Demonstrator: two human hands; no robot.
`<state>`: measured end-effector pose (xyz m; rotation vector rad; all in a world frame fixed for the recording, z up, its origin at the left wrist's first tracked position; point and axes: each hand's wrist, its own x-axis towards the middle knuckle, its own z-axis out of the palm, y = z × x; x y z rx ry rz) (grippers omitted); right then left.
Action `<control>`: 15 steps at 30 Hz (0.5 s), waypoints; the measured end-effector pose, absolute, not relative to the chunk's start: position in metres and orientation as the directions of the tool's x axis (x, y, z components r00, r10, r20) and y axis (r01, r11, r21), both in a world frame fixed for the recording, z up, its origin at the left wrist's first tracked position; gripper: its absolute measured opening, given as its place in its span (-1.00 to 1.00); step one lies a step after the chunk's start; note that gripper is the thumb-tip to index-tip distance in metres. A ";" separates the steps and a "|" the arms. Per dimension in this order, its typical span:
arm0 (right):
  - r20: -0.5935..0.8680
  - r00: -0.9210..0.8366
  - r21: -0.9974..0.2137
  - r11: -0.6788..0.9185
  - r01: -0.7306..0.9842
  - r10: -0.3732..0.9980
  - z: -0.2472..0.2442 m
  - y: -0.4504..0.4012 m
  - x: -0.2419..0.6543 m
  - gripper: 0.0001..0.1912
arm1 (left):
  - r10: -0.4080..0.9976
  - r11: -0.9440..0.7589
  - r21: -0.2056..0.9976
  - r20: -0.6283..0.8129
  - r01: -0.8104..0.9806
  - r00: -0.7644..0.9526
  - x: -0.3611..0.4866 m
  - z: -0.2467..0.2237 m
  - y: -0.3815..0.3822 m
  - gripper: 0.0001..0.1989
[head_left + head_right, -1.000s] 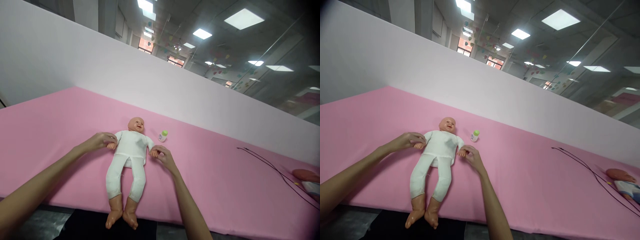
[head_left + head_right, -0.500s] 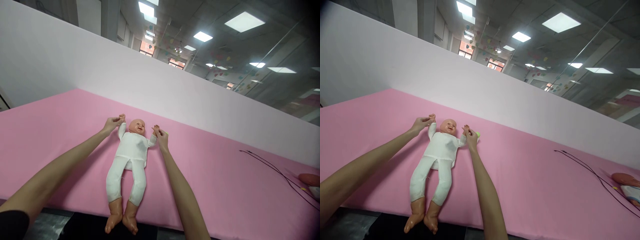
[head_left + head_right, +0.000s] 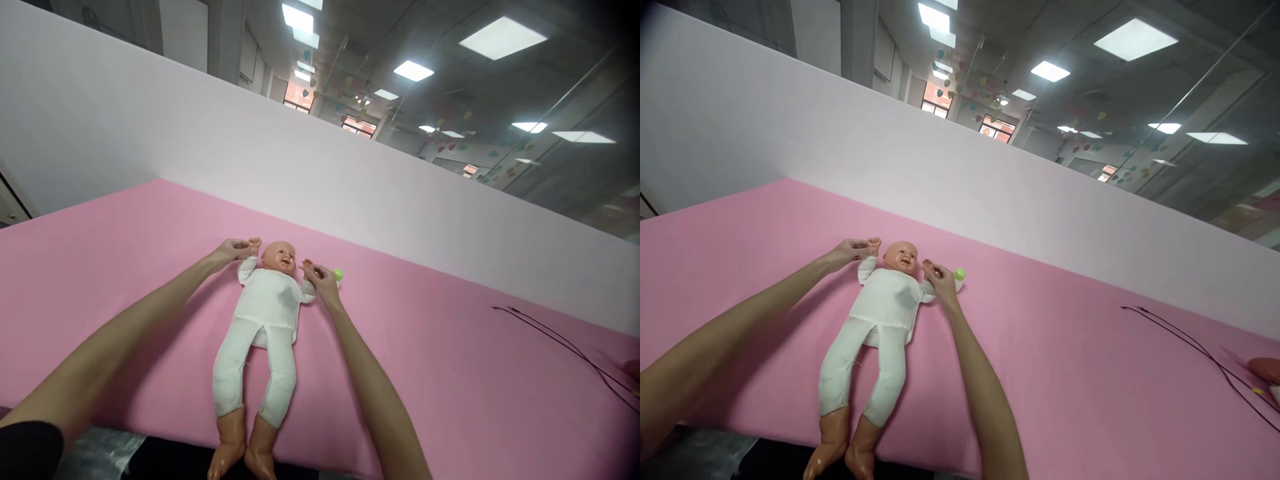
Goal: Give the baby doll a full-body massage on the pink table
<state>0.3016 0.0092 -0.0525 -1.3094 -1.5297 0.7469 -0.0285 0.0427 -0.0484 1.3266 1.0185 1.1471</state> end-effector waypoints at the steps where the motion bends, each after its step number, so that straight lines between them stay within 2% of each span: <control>1: 0.294 -0.075 -0.876 0.300 0.377 0.953 -0.049 -0.003 0.307 -0.53 | 0.951 -0.131 0.991 0.130 -0.016 0.281 -0.037 -0.043 0.033 -0.57; 4: 0.235 -0.359 -0.850 0.370 0.374 0.903 -0.046 -0.045 0.323 -0.60 | 0.783 -0.264 0.959 0.151 0.102 0.604 -0.059 -0.037 0.002 -0.72; 7: 0.130 -0.506 -0.824 0.376 0.423 0.853 -0.058 -0.080 0.333 -0.68 | 0.643 -0.391 0.902 0.128 0.181 0.755 -0.069 -0.047 -0.023 -0.77; 11: 0.127 -0.488 -0.861 0.340 0.378 0.864 -0.074 -0.093 0.336 -0.71 | 0.631 -0.420 0.884 0.122 0.206 0.766 -0.072 -0.061 -0.037 -0.76; 13: 0.164 -0.444 -0.882 0.332 0.333 0.881 -0.071 -0.082 0.331 -0.68 | 0.686 -0.382 0.903 0.137 0.194 0.715 -0.070 -0.058 -0.032 -0.79; 15: 0.235 -0.346 -0.890 0.344 0.299 0.908 -0.061 -0.060 0.321 -0.65 | 0.797 -0.305 0.941 0.169 0.146 0.580 -0.061 -0.049 -0.019 -0.75</control>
